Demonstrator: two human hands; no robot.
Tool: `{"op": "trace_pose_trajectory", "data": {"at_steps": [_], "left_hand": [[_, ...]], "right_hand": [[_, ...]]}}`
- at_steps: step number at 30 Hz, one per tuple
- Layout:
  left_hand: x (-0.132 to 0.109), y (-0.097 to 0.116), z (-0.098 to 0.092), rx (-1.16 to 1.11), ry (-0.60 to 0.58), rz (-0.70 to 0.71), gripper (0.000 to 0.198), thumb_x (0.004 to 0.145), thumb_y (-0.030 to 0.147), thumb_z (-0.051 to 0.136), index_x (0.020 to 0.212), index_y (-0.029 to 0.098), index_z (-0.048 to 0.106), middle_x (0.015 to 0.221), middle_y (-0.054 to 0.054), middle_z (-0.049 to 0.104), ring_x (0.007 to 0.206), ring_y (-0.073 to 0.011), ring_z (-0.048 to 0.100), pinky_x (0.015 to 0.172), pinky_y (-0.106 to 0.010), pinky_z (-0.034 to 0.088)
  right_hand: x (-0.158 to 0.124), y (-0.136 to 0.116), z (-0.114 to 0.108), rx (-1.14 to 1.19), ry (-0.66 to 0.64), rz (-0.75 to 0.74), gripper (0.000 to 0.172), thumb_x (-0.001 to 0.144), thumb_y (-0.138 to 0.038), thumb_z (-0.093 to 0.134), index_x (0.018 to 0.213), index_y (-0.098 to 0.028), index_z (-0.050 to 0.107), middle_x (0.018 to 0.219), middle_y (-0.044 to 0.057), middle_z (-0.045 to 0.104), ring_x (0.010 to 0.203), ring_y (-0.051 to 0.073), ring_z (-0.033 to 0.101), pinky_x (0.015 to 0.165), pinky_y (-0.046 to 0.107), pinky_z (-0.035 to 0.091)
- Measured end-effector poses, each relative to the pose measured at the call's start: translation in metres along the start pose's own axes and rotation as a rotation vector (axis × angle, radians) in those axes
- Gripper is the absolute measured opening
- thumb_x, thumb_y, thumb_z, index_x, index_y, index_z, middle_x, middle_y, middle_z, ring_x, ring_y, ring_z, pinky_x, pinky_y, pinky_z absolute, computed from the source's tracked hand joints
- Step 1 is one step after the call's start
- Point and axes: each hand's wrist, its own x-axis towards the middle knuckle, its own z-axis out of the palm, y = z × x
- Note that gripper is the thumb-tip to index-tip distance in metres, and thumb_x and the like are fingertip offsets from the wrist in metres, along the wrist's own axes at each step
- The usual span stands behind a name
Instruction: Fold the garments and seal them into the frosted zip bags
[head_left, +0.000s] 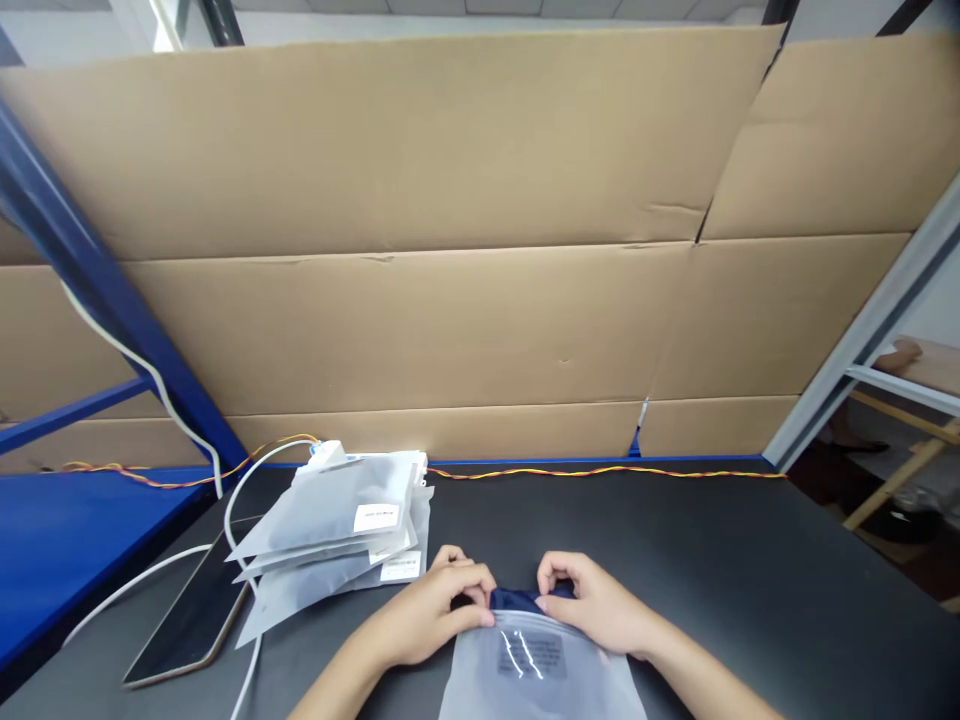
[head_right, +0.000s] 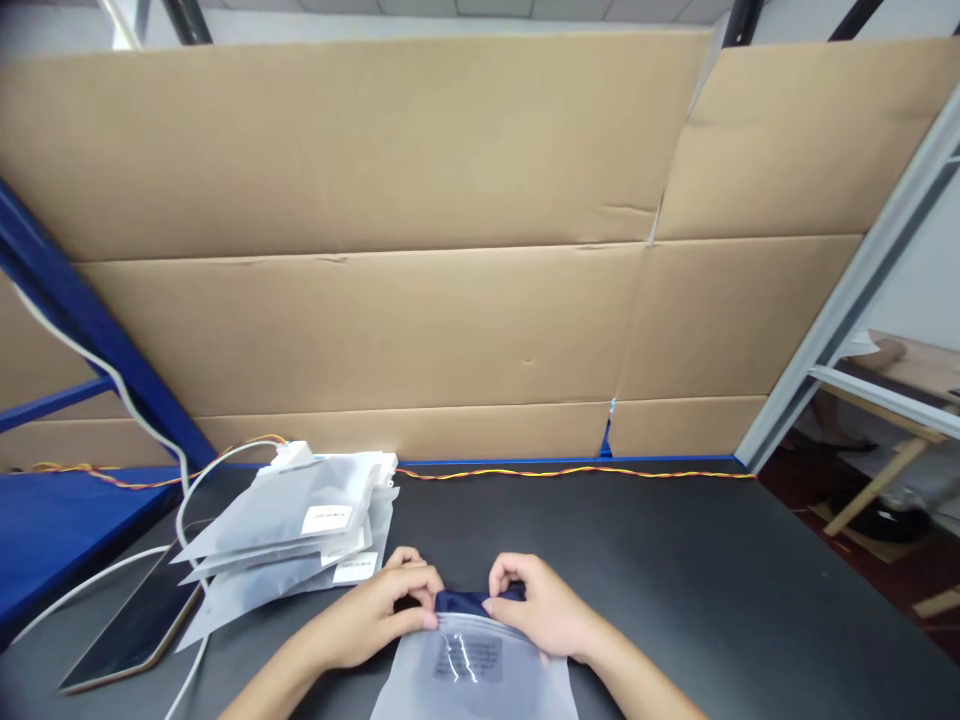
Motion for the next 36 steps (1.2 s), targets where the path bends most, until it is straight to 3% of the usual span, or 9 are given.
{"op": "trace_pose_trajectory", "data": {"at_steps": [4,7,11,17,23,29,33,36], "left_hand": [[-0.001,-0.002,-0.007,-0.03,-0.084,0.002,0.034,0.074,0.044,0.082,0.098,0.026,0.066,0.098,0.001,0.065,0.102,-0.021,0.049,0.089,-0.027,0.038],[-0.001,-0.001,-0.009,-0.002,-0.053,0.043,0.018,0.083,0.041,0.074,0.085,0.024,0.067,0.099,0.001,0.064,0.101,-0.0195,0.05,0.092,-0.026,0.035],[-0.002,0.005,-0.006,-0.026,-0.021,-0.018,0.008,0.093,0.031,0.061,0.09,0.024,0.064,0.089,0.001,0.058,0.097,-0.0189,0.05,0.083,-0.023,0.039],[-0.004,0.008,-0.003,-0.063,-0.055,0.015,0.007,0.095,0.029,0.055,0.093,0.024,0.06,0.097,0.0,0.06,0.1,-0.0194,0.048,0.088,-0.025,0.038],[-0.004,0.005,-0.005,-0.082,-0.085,-0.052,0.009,0.094,0.031,0.056,0.091,0.023,0.059,0.088,0.001,0.059,0.099,-0.019,0.049,0.084,-0.024,0.039],[-0.004,0.007,-0.006,-0.086,-0.092,-0.029,0.011,0.095,0.034,0.056,0.093,0.024,0.061,0.087,0.001,0.065,0.101,-0.0197,0.048,0.084,-0.024,0.038],[-0.005,0.009,-0.005,-0.079,-0.135,0.027,0.021,0.097,0.037,0.051,0.109,0.027,0.066,0.09,0.0,0.072,0.101,-0.021,0.048,0.086,-0.027,0.037],[-0.004,0.008,-0.005,-0.084,-0.17,0.076,0.024,0.095,0.04,0.055,0.108,0.028,0.071,0.088,-0.002,0.07,0.095,-0.0207,0.052,0.085,-0.027,0.039]], "right_hand": [[0.0,-0.002,-0.002,0.015,0.017,0.017,0.011,0.078,-0.023,0.067,0.075,-0.018,0.058,0.077,-0.003,0.057,0.078,0.015,0.053,0.073,0.025,0.038],[-0.001,-0.001,-0.003,-0.018,0.02,0.035,0.011,0.079,-0.025,0.068,0.073,-0.018,0.06,0.076,-0.003,0.057,0.076,0.014,0.052,0.071,0.024,0.036],[-0.001,0.003,-0.005,-0.024,-0.017,0.07,0.016,0.079,-0.031,0.07,0.073,-0.017,0.065,0.074,-0.003,0.059,0.07,0.013,0.05,0.066,0.023,0.036],[0.001,0.004,-0.009,-0.019,-0.086,0.069,0.044,0.09,-0.053,0.056,0.071,-0.016,0.071,0.057,-0.005,0.048,0.054,0.009,0.039,0.052,0.021,0.031],[-0.001,0.008,-0.018,0.057,-0.184,0.216,0.068,0.09,-0.071,0.04,0.08,-0.015,0.077,0.046,-0.005,0.043,0.036,0.006,0.033,0.037,0.018,0.029],[-0.005,0.006,-0.023,0.139,-0.297,0.284,0.078,0.084,-0.079,0.039,0.088,-0.013,0.08,0.076,0.009,0.07,0.054,0.009,0.052,0.047,0.019,0.043],[-0.007,0.009,-0.026,0.164,-0.354,0.329,0.081,0.085,-0.08,0.035,0.095,-0.013,0.08,0.08,0.012,0.072,0.058,0.01,0.055,0.05,0.019,0.044],[-0.008,0.008,-0.027,0.209,-0.421,0.261,0.075,0.085,-0.077,0.042,0.093,-0.013,0.08,0.088,0.012,0.071,0.063,0.011,0.054,0.052,0.019,0.044]]}}
